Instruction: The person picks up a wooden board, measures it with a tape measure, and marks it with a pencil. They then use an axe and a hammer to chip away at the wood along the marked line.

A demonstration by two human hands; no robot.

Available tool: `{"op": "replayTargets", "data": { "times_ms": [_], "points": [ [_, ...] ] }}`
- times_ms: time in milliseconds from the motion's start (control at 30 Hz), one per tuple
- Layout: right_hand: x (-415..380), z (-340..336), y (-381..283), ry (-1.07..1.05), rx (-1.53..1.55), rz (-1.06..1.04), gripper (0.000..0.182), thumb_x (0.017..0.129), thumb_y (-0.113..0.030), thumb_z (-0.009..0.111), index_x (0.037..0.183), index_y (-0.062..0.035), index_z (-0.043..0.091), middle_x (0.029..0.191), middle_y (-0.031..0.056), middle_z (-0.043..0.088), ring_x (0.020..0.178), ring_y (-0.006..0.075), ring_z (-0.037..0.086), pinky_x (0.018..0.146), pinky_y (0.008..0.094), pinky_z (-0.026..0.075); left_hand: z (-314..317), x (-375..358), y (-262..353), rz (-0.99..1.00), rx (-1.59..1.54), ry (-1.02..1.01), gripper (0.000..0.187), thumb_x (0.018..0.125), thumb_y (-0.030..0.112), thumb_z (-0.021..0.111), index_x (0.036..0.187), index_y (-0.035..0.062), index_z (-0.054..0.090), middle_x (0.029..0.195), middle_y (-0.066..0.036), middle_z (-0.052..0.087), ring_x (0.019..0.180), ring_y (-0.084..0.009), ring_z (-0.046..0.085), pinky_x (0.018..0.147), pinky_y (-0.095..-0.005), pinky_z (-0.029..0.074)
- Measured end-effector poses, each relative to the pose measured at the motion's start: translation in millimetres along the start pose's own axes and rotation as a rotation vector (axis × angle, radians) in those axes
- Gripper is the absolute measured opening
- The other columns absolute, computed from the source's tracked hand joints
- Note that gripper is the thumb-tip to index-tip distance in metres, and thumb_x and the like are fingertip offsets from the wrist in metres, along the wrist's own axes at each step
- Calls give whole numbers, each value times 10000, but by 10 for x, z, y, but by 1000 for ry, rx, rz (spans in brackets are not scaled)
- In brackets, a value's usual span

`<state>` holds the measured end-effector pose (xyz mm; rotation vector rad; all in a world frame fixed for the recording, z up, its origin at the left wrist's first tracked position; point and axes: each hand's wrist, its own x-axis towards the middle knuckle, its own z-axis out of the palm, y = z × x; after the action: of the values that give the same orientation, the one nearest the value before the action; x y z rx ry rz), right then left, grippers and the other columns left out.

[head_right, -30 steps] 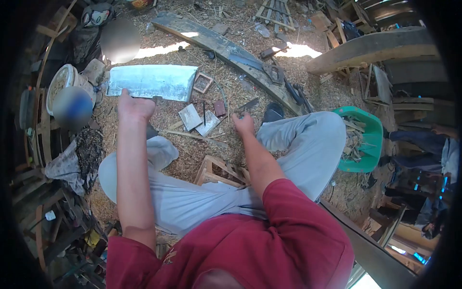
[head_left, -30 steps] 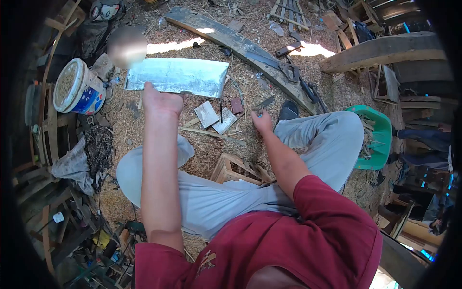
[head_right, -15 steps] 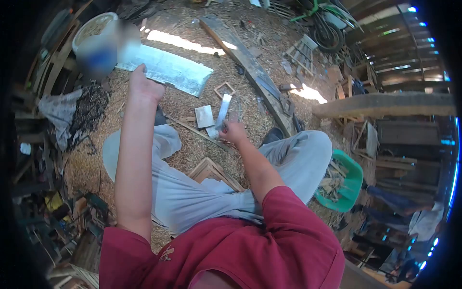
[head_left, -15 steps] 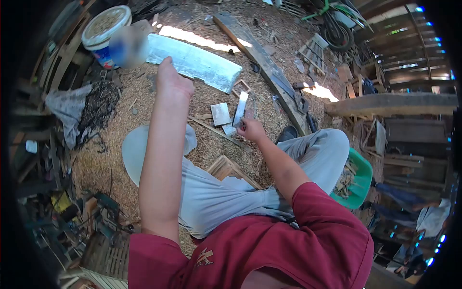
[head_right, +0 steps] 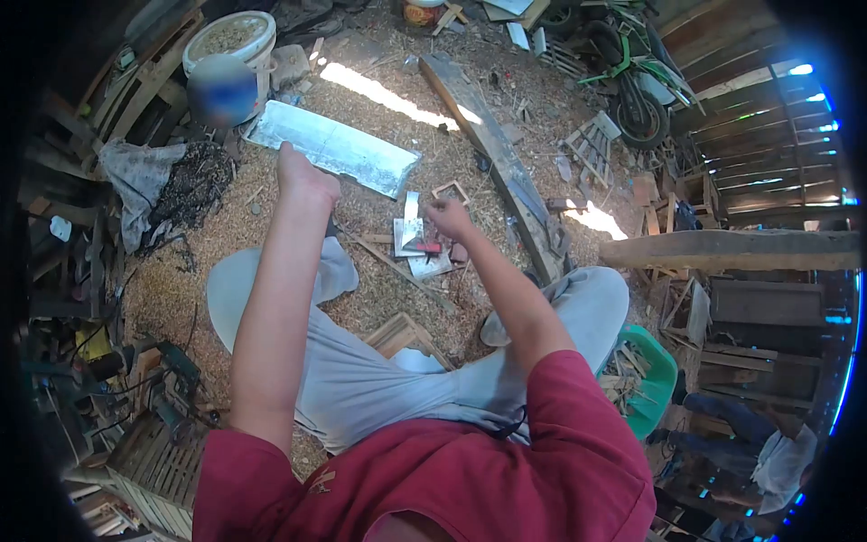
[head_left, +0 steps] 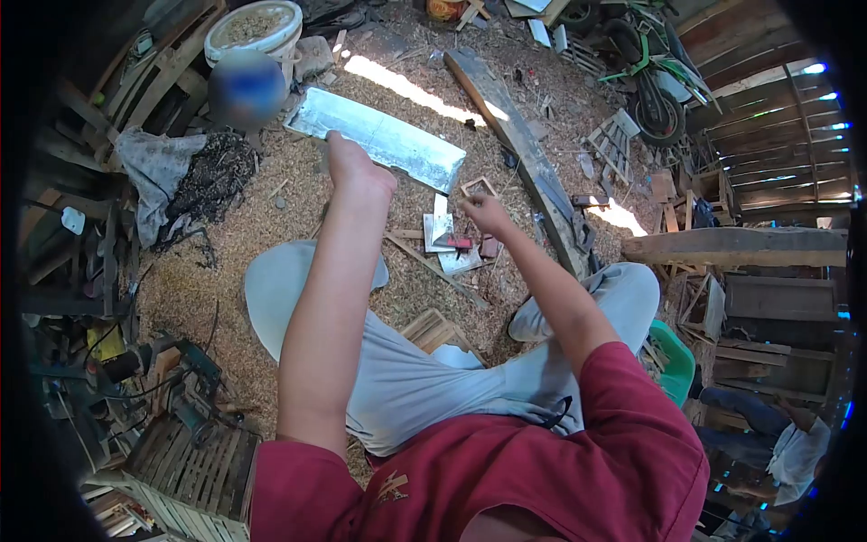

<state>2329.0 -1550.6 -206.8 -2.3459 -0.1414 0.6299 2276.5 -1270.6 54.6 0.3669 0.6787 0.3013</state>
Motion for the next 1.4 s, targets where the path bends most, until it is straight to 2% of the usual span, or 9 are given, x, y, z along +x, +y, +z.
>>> {"op": "replayTargets", "data": {
  "times_ms": [33,233,500,733,900,1000,1167,1267,1400],
  "points": [
    [-41,-131,-167,42,158,15,437,994,-444,651,1144,-45,747,851,29,697,720,128,645,674,294,510,2,23,-22,14,-21,-49,569,1125,386,247,1561,47,379,1601,-132,425,1476,-327,411,1251,-514,283],
    [-800,-1134,-1352,35,851,-121,446,1061,-420,563,1143,-3,700,816,19,647,647,103,583,586,274,476,37,113,-242,13,-142,-342,528,1121,374,324,1536,63,419,1573,-121,465,1458,-317,432,1239,-523,296],
    [-1403,-1650,-2095,207,332,-384,212,955,-234,749,977,-30,697,845,-12,637,745,54,552,630,246,430,256,-264,-230,-112,-254,-406,506,1113,376,344,1490,69,483,1514,-124,533,1417,-319,486,1233,-533,308],
    [-1623,-1884,-2399,473,239,-650,288,933,-212,738,1067,43,728,891,60,660,816,133,595,735,307,483,415,-457,-334,-223,-137,-293,583,1087,477,351,1515,93,439,1500,-128,525,1352,-318,516,1165,-484,366],
    [-1621,-2155,-2405,648,123,-797,248,892,-152,749,1070,20,744,913,124,673,823,240,661,757,347,507,196,-175,-699,-432,351,-414,517,1063,506,425,1321,64,501,1134,-117,602,944,-231,638,822,-384,547],
    [-1615,-2286,-2331,711,-38,-859,218,861,-133,756,1041,-11,761,919,124,681,817,288,671,750,378,515,256,-426,-769,-425,424,-186,485,1051,464,492,1317,58,507,1091,-109,611,951,-230,628,818,-368,539],
    [-1404,-2434,-2114,708,-300,-918,230,810,-99,773,1034,-46,765,936,95,678,835,290,650,756,397,483,301,-409,-713,14,873,-337,555,958,403,710,1372,90,513,1222,-132,570,1159,-274,566,966,-416,487],
    [-1280,-2533,-2086,667,-330,-1000,263,800,-90,781,1059,-48,759,947,97,672,852,277,641,771,385,461,351,-385,-720,892,1575,-392,661,895,338,802,1419,80,491,1321,-187,518,1275,-349,501,1073,-462,429],
    [-1281,-2643,-2014,589,-178,-1082,263,804,-73,780,1063,-34,763,970,104,675,889,270,652,796,385,490,574,-553,-589,1165,1678,-562,661,803,217,865,1373,92,556,1351,-195,545,1294,-405,510,1097,-486,425]
  ]
}}
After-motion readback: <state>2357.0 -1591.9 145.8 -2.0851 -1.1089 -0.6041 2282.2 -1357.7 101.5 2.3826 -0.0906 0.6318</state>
